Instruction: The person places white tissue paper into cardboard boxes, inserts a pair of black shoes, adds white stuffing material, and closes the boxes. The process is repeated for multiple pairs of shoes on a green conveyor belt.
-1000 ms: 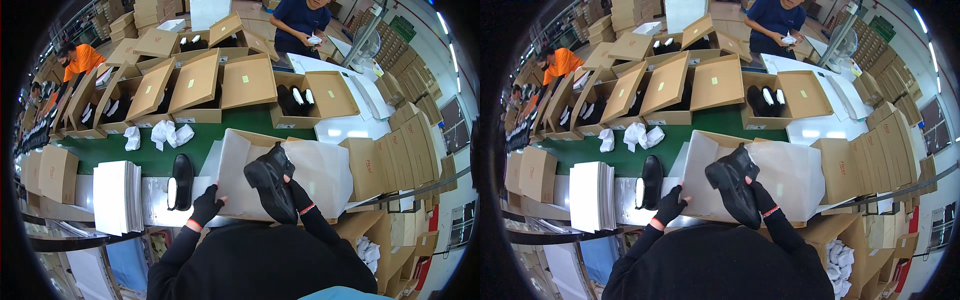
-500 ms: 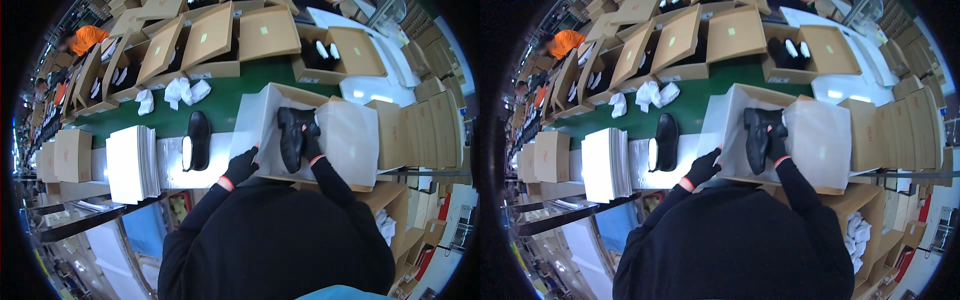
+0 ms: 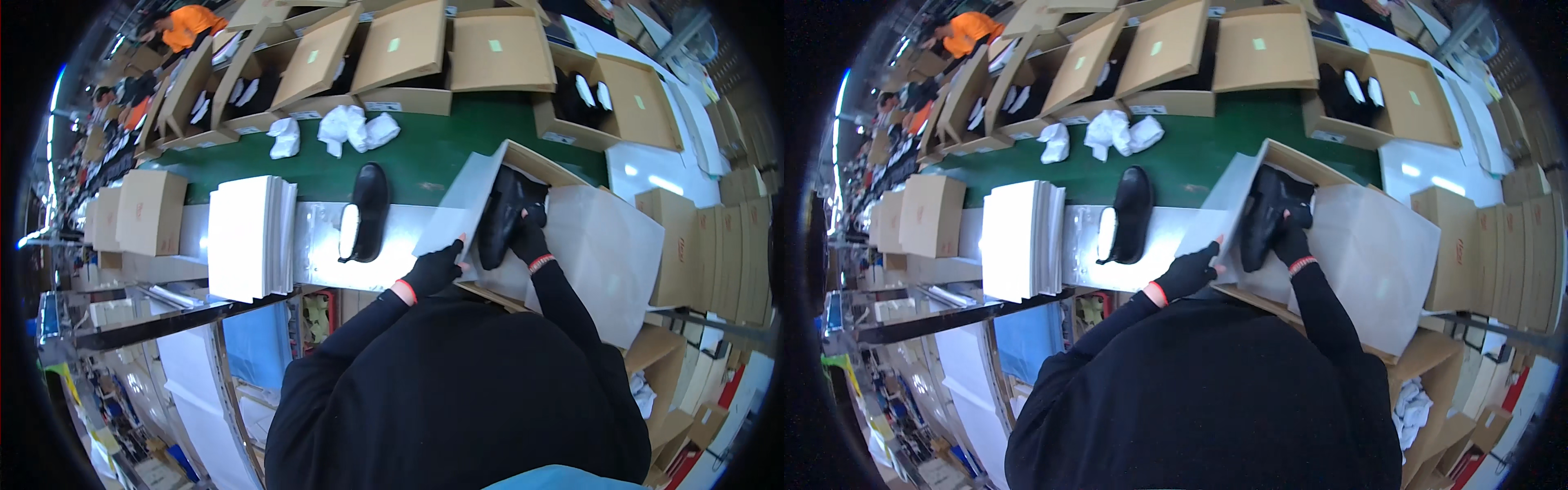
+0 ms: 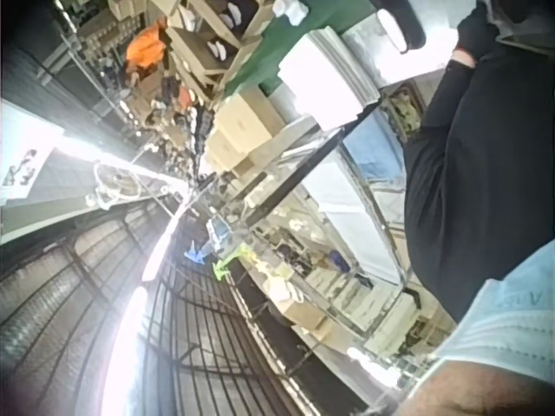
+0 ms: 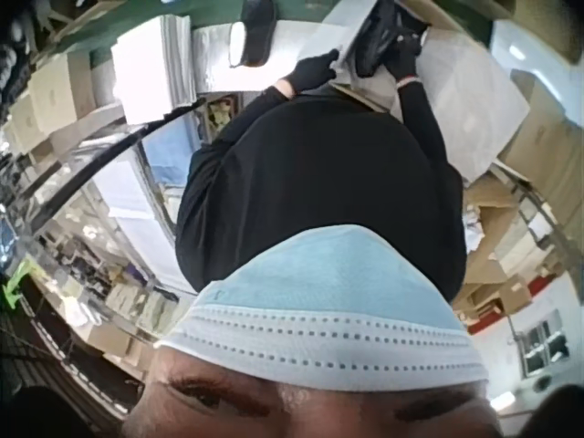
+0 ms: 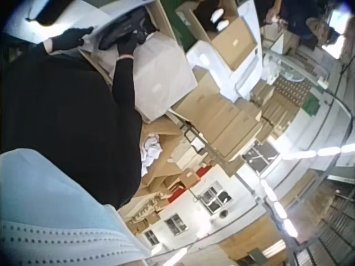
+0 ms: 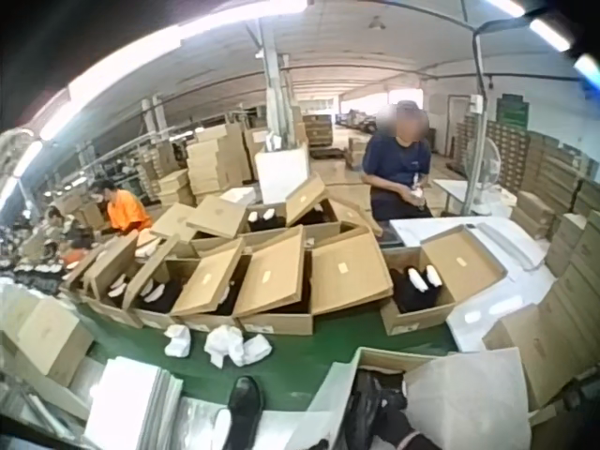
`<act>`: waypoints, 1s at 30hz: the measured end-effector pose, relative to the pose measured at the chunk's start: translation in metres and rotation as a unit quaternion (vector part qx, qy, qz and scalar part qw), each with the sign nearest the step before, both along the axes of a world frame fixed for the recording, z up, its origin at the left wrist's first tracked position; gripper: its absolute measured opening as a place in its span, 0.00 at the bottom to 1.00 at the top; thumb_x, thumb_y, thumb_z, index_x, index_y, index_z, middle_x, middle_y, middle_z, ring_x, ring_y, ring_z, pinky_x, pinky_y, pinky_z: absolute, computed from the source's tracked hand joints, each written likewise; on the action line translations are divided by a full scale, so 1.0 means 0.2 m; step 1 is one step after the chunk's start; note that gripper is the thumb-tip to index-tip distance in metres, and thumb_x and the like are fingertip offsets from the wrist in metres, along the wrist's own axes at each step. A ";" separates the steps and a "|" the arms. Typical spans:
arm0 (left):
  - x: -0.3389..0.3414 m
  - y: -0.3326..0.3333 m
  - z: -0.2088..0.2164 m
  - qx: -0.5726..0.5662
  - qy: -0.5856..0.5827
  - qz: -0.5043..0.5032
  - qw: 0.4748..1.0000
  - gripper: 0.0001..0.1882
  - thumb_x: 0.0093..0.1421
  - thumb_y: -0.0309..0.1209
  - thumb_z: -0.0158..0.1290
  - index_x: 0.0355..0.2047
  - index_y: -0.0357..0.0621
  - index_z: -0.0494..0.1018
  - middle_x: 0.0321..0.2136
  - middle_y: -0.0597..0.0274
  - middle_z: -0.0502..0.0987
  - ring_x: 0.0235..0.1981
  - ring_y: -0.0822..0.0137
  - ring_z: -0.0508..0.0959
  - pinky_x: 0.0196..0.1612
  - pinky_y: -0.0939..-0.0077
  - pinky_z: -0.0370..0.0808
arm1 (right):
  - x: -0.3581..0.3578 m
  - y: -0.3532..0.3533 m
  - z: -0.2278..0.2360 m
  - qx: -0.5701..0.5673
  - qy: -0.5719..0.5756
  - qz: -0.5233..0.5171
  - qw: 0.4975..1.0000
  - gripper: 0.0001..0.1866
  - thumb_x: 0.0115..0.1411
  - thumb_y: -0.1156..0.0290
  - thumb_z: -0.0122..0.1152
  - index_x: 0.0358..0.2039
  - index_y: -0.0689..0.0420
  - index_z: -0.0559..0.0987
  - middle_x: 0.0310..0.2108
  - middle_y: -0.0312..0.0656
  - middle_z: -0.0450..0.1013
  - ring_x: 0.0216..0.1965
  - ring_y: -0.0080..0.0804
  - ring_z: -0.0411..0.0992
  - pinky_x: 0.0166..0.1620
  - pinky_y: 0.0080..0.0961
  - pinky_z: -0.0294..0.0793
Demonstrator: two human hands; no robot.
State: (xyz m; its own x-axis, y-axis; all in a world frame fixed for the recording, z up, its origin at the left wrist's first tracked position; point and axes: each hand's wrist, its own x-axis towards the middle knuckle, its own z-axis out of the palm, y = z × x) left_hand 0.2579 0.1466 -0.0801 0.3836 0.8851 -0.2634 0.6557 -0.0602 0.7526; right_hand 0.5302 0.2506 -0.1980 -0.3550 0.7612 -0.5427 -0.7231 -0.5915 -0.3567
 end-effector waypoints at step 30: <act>-1.16 1.30 -0.74 0.035 -0.109 0.335 0.935 0.31 0.42 0.45 0.66 0.38 0.29 0.75 0.33 0.46 0.79 0.34 0.54 0.79 0.38 0.64 0.73 | -0.43 -0.70 1.02 0.118 -0.397 -0.150 0.898 0.20 0.62 0.69 0.54 0.54 0.60 0.68 0.45 0.44 0.72 0.44 0.32 0.74 0.44 0.29 0.76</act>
